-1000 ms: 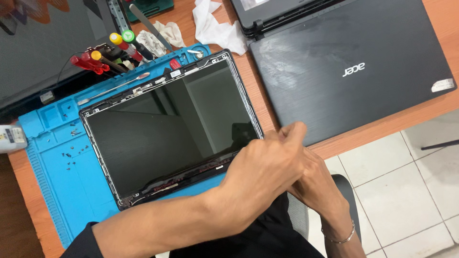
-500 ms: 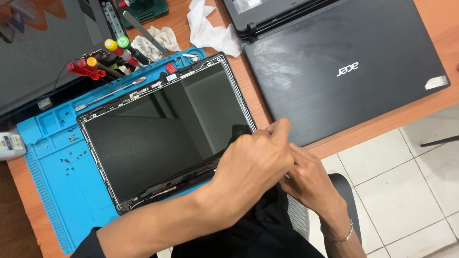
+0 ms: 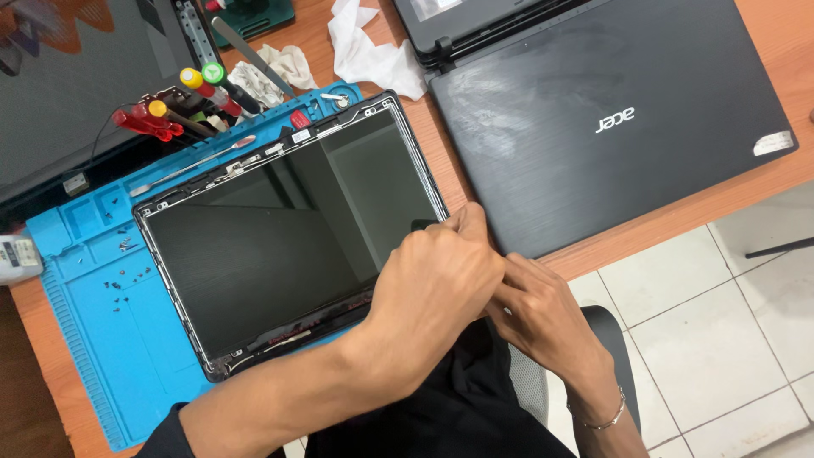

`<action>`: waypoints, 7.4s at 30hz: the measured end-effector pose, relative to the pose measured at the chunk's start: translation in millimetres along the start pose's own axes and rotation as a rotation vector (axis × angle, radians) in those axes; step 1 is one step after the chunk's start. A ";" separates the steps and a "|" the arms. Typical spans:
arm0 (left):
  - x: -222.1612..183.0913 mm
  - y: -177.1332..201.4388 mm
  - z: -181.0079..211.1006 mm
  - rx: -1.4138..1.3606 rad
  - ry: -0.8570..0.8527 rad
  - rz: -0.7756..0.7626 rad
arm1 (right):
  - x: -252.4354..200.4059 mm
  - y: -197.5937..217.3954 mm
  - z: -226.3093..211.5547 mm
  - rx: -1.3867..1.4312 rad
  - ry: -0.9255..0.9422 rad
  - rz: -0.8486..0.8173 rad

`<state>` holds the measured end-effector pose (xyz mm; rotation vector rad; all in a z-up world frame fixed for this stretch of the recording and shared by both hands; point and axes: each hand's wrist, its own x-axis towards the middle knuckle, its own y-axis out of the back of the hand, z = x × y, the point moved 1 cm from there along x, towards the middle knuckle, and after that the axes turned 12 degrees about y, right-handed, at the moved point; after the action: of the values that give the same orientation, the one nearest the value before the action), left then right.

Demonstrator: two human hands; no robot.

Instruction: The person uses a screwdriver to remove screws from the bottom of a laptop screen panel, lifts the bezel from the frame, and fits it onto a new laptop screen.

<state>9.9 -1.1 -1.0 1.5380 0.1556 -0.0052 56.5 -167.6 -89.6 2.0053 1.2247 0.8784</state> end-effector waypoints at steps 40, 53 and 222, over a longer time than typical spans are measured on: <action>-8.0 11.5 -5.7 -0.082 -0.078 0.047 | 2.7 2.2 -1.5 -0.001 0.008 0.026; -22.9 18.2 -47.9 -0.287 -0.092 0.057 | 13.4 16.4 -15.4 0.004 -0.060 0.052; -274.8 -139.5 -210.9 -0.685 1.362 0.673 | 194.3 -153.2 -164.3 -0.078 0.366 -0.146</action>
<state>-296.8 177.9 -116.3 0.6173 0.6205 1.4849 -82.7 94.2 -71.1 1.7164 1.4882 1.2357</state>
